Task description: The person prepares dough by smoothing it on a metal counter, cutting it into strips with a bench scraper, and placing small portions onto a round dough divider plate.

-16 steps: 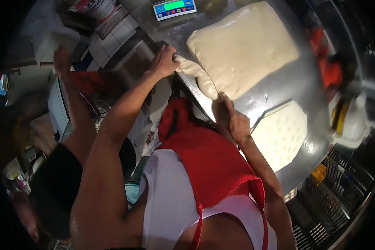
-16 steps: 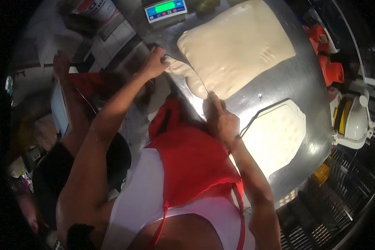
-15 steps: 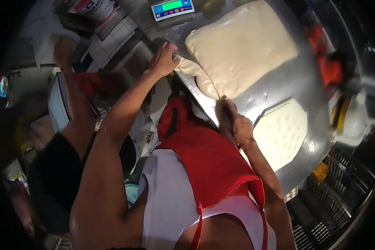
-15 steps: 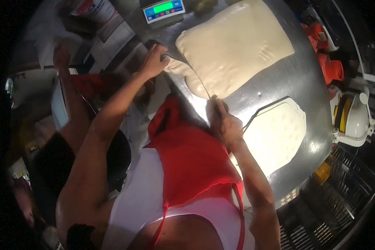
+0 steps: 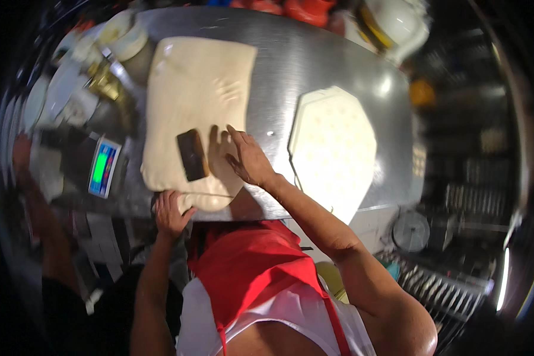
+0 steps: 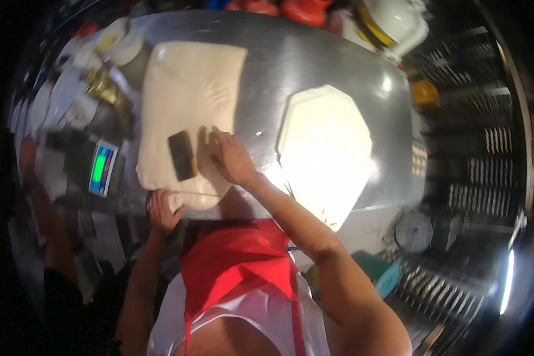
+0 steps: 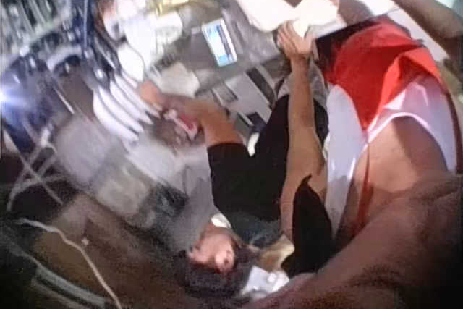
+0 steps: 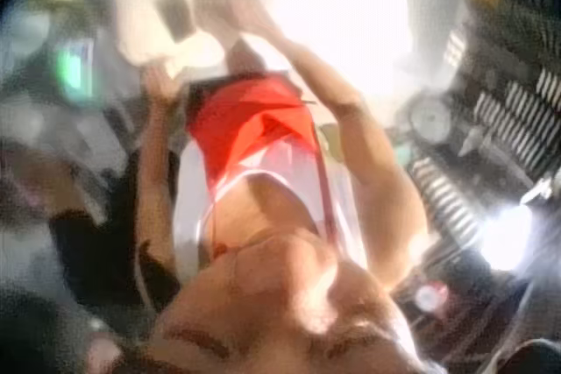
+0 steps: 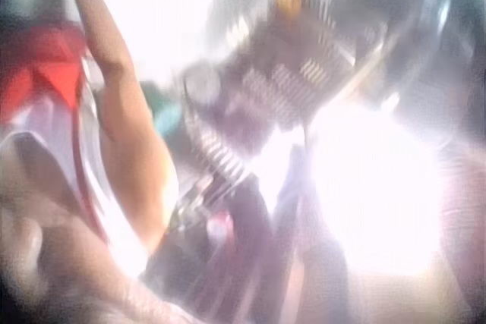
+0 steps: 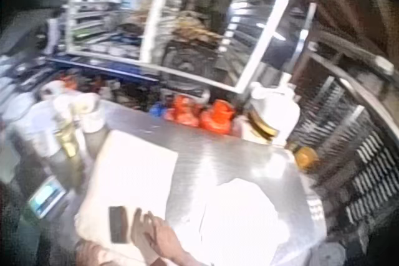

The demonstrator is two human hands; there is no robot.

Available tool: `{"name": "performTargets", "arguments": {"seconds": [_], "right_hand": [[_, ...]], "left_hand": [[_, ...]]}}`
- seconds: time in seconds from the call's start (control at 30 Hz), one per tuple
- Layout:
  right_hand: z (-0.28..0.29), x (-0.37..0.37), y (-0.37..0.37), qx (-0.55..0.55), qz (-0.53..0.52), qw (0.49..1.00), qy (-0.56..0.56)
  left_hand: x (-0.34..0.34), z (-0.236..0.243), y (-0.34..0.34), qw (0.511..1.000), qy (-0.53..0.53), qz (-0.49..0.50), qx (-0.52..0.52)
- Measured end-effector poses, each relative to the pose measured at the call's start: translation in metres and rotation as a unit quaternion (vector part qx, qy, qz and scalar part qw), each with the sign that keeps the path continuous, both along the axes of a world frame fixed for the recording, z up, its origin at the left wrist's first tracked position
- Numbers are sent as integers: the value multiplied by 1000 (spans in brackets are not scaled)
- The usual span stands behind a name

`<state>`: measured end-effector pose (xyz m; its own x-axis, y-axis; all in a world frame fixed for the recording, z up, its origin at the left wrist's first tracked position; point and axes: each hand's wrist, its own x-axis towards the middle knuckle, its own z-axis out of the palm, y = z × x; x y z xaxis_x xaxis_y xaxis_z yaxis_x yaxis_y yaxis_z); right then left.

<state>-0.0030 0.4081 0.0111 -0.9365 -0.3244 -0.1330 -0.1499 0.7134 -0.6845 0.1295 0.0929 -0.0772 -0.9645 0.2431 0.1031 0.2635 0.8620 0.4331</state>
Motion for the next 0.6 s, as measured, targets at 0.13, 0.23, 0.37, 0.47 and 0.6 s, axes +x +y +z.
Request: {"name": "performTargets", "arguments": {"seconds": [0.13, 0.23, 0.37, 0.47, 0.6], "right_hand": [[-54, 54, 93, 299, -123, 939, 116], [-75, 71, 148, 319, -166, 925, 119], [-87, 69, 158, 252, -176, 938, 159], [-88, 47, 156, 238, -172, 935, 197], [-87, 32, 188, 185, -216, 939, 191]], "left_hand": [[1, -4, 10, 1000, 14, -16, -1], [0, -6, 11, 999, -5, -8, -48], [-1, -4, 7, 998, -29, 6, -62], [2, 11, 8, 996, -4, 20, -82], [-8, 28, 19, 991, -111, 32, -64]]}}
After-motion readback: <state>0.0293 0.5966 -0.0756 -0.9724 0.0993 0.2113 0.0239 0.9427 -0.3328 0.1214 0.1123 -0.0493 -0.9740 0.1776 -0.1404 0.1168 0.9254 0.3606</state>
